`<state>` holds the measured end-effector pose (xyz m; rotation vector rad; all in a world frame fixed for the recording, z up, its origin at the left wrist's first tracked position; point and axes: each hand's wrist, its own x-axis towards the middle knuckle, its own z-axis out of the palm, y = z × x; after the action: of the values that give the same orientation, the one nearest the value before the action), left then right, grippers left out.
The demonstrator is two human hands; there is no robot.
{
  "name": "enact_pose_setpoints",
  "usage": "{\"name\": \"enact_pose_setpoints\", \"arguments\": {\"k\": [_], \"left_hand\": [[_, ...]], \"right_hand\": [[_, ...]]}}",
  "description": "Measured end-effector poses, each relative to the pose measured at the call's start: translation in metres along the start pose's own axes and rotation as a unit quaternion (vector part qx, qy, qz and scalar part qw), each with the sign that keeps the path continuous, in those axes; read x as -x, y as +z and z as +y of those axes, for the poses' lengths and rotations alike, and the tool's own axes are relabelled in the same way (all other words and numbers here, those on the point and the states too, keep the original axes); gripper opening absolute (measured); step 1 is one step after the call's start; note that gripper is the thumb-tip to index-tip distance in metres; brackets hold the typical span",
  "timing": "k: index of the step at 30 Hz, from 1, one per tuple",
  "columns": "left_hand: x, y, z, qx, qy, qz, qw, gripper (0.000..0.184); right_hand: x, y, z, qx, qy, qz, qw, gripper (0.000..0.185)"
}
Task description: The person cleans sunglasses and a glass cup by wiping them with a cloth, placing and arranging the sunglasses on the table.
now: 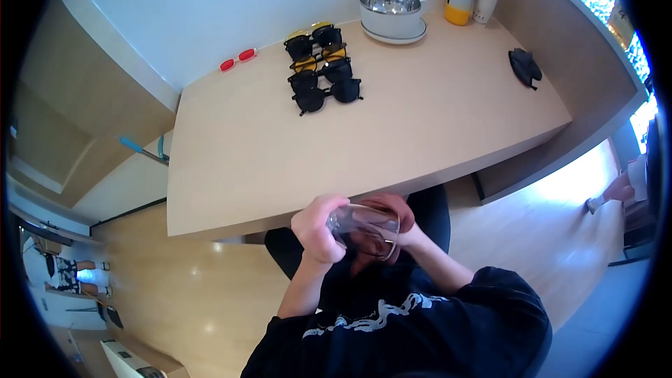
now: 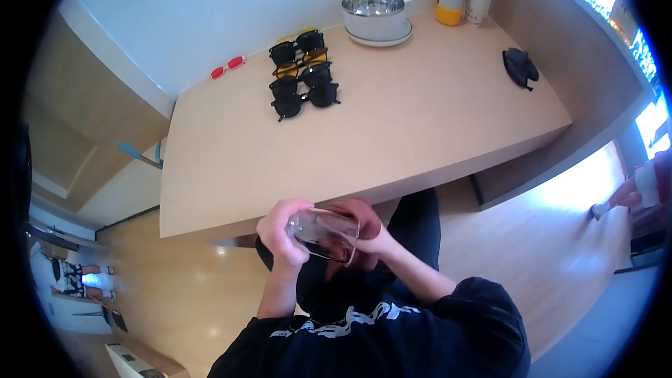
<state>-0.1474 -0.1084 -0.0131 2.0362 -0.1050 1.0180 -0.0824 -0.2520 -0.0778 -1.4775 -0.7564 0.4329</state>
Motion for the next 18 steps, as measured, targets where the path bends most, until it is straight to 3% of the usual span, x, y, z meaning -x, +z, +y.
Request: {"name": "enact_pose_setpoints", "arguments": {"k": [1, 3, 5, 7, 8, 9, 10, 13, 14, 16, 17, 18], "left_hand": [[-0.002, 0.004, -0.002, 0.005, 0.003, 0.004, 1.000, 0.043], [-0.002, 0.012, -0.011, 0.028, 0.141, 0.110, 0.983, 0.046], [0.003, 0.012, -0.022, 0.062, 0.101, 0.113, 0.987, 0.049], [0.003, 0.010, -0.032, 0.273, -0.091, 0.214, 0.934, 0.051], [0.001, 0.006, -0.036, 0.366, -0.143, 0.225, 0.891, 0.051], [-0.003, 0.009, -0.037, 0.370, -0.141, 0.224, 0.891, 0.051], [-0.005, 0.013, -0.036, 0.355, -0.155, 0.239, 0.890, 0.051], [-0.007, 0.030, -0.024, 0.348, -0.183, 0.229, 0.891, 0.050], [-0.005, 0.035, -0.024, 0.393, -0.242, 0.191, 0.866, 0.050], [-0.014, 0.028, -0.015, 0.478, -0.350, 0.105, 0.799, 0.049], [-0.018, 0.027, -0.018, 0.480, -0.349, 0.105, 0.798, 0.049], [-0.020, 0.027, -0.022, 0.524, -0.390, 0.102, 0.750, 0.049]], "right_hand": [[0.014, 0.017, 0.032, -0.194, 0.250, 0.044, 0.948, 0.046], [0.015, 0.014, -0.020, -0.416, 0.313, -0.050, 0.852, 0.044], [0.023, 0.014, -0.037, -0.375, 0.280, 0.004, 0.884, 0.037], [0.028, 0.003, -0.030, -0.327, 0.202, 0.025, 0.923, 0.043], [0.027, 0.000, -0.030, -0.261, 0.143, 0.058, 0.953, 0.047], [0.024, -0.003, -0.034, -0.191, 0.082, 0.089, 0.974, 0.051], [0.019, -0.002, -0.039, -0.189, 0.081, 0.092, 0.974, 0.051], [-0.010, 0.002, -0.059, -0.138, -0.199, 0.117, 0.963, 0.081], [-0.015, -0.003, -0.060, -0.134, -0.201, 0.117, 0.963, 0.081], [-0.023, -0.016, -0.061, -0.063, -0.082, 0.034, 0.994, 0.097], [-0.029, -0.021, -0.064, -0.061, -0.083, 0.034, 0.994, 0.097], [-0.035, -0.027, -0.068, -0.046, -0.102, -0.012, 0.994, 0.097]]}}
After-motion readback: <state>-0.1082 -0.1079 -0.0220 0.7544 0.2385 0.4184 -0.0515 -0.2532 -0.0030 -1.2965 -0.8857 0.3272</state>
